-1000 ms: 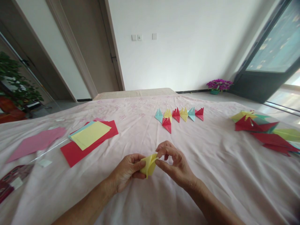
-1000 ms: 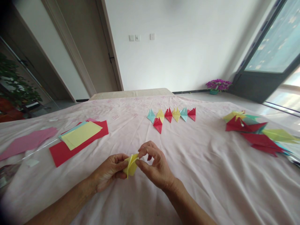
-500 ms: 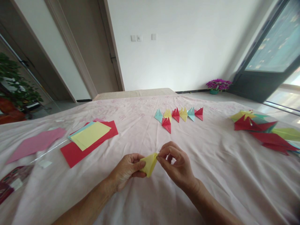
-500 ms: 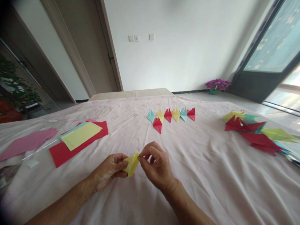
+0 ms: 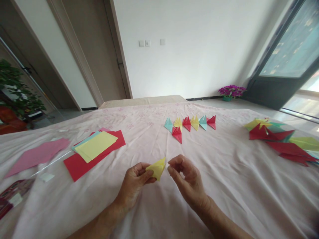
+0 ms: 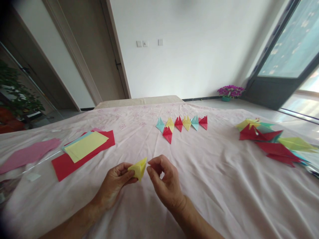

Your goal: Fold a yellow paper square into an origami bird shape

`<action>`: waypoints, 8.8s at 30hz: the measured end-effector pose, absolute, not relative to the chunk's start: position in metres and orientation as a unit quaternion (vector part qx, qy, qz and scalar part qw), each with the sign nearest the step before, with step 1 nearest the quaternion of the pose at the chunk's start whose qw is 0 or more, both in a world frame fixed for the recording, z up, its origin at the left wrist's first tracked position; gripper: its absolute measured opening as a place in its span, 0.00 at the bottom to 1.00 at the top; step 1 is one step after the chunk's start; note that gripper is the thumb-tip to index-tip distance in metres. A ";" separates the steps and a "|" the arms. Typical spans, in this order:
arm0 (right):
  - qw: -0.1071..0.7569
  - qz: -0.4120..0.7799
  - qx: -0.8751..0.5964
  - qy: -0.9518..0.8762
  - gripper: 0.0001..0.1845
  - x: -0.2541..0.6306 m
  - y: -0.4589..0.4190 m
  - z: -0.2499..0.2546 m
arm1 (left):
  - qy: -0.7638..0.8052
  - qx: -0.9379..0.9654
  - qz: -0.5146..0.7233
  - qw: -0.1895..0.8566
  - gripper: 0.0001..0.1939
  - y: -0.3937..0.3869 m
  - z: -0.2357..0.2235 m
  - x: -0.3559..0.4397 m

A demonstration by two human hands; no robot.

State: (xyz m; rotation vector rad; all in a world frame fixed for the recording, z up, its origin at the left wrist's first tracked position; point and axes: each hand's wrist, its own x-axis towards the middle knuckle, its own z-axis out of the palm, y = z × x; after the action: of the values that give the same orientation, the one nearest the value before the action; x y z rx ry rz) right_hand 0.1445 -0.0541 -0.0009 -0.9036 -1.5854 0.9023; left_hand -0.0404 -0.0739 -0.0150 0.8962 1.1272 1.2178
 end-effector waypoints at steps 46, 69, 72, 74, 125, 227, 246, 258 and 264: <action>0.581 0.530 -0.445 -0.428 0.09 0.120 -0.057 -0.006 | 0.336 0.756 0.561 0.031 0.20 -0.077 -0.022 -0.055; 0.585 0.469 -0.440 -0.494 0.14 0.127 -0.056 -0.007 | 0.505 0.548 0.601 0.291 0.04 -0.080 -0.018 -0.044; 0.574 0.473 -0.411 -0.527 0.20 0.128 -0.055 -0.005 | 0.527 0.449 0.589 0.416 0.10 -0.080 -0.015 -0.039; 0.553 0.473 -0.395 -0.561 0.28 0.127 -0.054 -0.005 | 0.506 0.393 0.594 0.487 0.12 -0.080 -0.015 -0.036; 0.578 0.537 -0.451 -0.417 0.17 0.116 -0.041 -0.011 | 0.488 0.396 0.445 0.638 0.20 -0.079 -0.016 -0.020; 0.142 0.141 -0.447 -0.872 0.10 0.111 0.012 -0.020 | 0.634 0.690 0.300 0.178 0.10 -0.036 -0.026 -0.068; 0.140 0.093 -0.489 -0.856 0.06 0.108 0.006 -0.021 | 0.618 0.721 0.286 0.123 0.06 -0.032 -0.030 -0.068; 0.143 0.114 -0.458 -0.870 0.04 0.112 0.009 -0.022 | 0.604 0.756 0.235 0.090 0.05 -0.036 -0.027 -0.066; 0.155 0.122 -0.440 -0.876 0.04 0.115 0.005 -0.021 | 0.599 0.769 0.210 0.072 0.11 -0.042 -0.022 -0.066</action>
State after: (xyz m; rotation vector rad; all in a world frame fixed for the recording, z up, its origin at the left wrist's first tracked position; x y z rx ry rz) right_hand 0.1146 0.0052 -0.0213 -1.2621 -2.5101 0.3497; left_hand -0.0656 -0.0418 -0.0225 2.3103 1.8011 0.6305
